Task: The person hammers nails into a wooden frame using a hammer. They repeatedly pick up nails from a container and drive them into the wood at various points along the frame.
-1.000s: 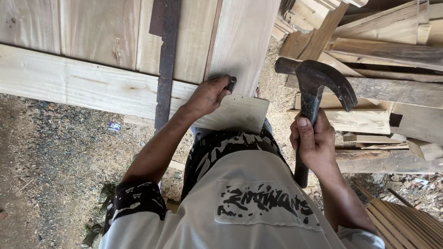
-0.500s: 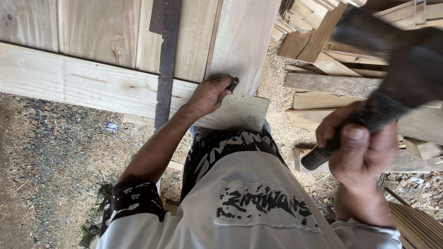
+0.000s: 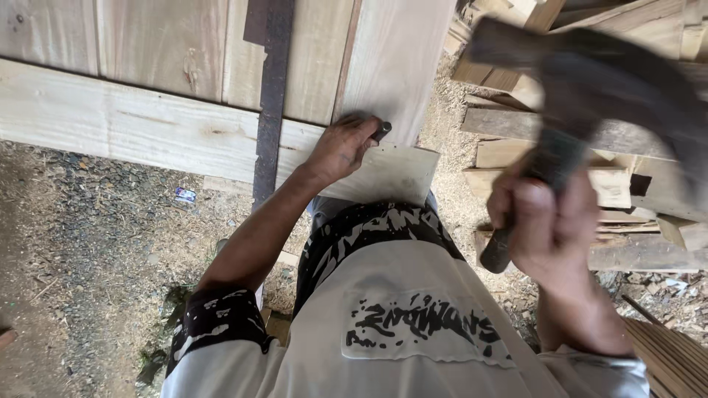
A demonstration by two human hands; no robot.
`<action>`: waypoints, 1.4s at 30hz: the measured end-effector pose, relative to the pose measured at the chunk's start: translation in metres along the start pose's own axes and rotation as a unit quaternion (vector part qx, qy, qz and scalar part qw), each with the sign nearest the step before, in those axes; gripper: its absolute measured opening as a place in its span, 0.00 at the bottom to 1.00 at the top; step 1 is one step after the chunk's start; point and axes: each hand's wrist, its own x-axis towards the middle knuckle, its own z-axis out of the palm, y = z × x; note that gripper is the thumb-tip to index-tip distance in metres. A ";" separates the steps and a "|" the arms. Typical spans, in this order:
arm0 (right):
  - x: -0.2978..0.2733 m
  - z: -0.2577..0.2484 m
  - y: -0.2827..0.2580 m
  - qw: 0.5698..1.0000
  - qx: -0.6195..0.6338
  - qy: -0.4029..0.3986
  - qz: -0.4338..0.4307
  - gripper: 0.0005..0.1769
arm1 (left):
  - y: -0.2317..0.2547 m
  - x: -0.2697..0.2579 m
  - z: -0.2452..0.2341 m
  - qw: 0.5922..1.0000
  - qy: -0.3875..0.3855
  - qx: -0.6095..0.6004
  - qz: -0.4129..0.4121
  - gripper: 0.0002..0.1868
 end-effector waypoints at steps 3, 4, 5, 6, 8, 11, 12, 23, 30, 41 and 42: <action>-0.003 0.014 0.013 0.999 0.026 0.029 -0.037 0.14 | 0.003 -0.002 0.000 0.999 0.008 -0.032 -0.007 0.14; -0.004 0.023 0.023 0.999 -0.033 -0.006 -0.001 0.15 | 0.004 -0.003 0.001 1.000 -0.004 -0.028 -0.014 0.14; 0.007 0.032 0.039 0.976 -0.176 -0.100 0.086 0.17 | 0.003 -0.001 0.001 1.000 -0.009 -0.020 -0.018 0.13; 0.013 0.038 0.049 0.950 -0.225 -0.160 0.146 0.17 | 0.003 0.001 0.001 1.000 -0.014 -0.012 -0.023 0.12; 0.006 0.043 0.047 0.936 -0.211 -0.194 0.204 0.16 | 0.007 -0.004 0.003 0.999 0.023 0.013 0.024 0.16; -0.004 0.031 0.035 0.978 -0.053 -0.149 0.139 0.15 | -0.005 0.008 -0.001 0.996 -0.029 -0.019 -0.079 0.10; -0.008 0.024 0.031 0.984 -0.023 -0.120 0.132 0.15 | -0.004 0.002 0.005 0.985 -0.079 -0.053 -0.141 0.06; -0.038 0.004 0.048 0.984 -0.024 -0.002 0.174 0.16 | 0.015 -0.003 0.008 0.988 0.008 -0.138 -0.063 0.10; -0.049 0.002 0.051 0.975 -0.049 -0.012 0.218 0.16 | 0.025 0.002 0.004 0.992 0.016 -0.113 -0.052 0.10; -0.034 0.002 0.031 0.985 -0.054 -0.047 0.158 0.14 | 0.030 0.005 0.005 0.997 -0.002 -0.057 -0.050 0.09; -0.028 -0.002 0.027 0.988 -0.058 -0.054 0.136 0.14 | 0.029 0.005 0.005 0.998 -0.003 -0.051 -0.039 0.09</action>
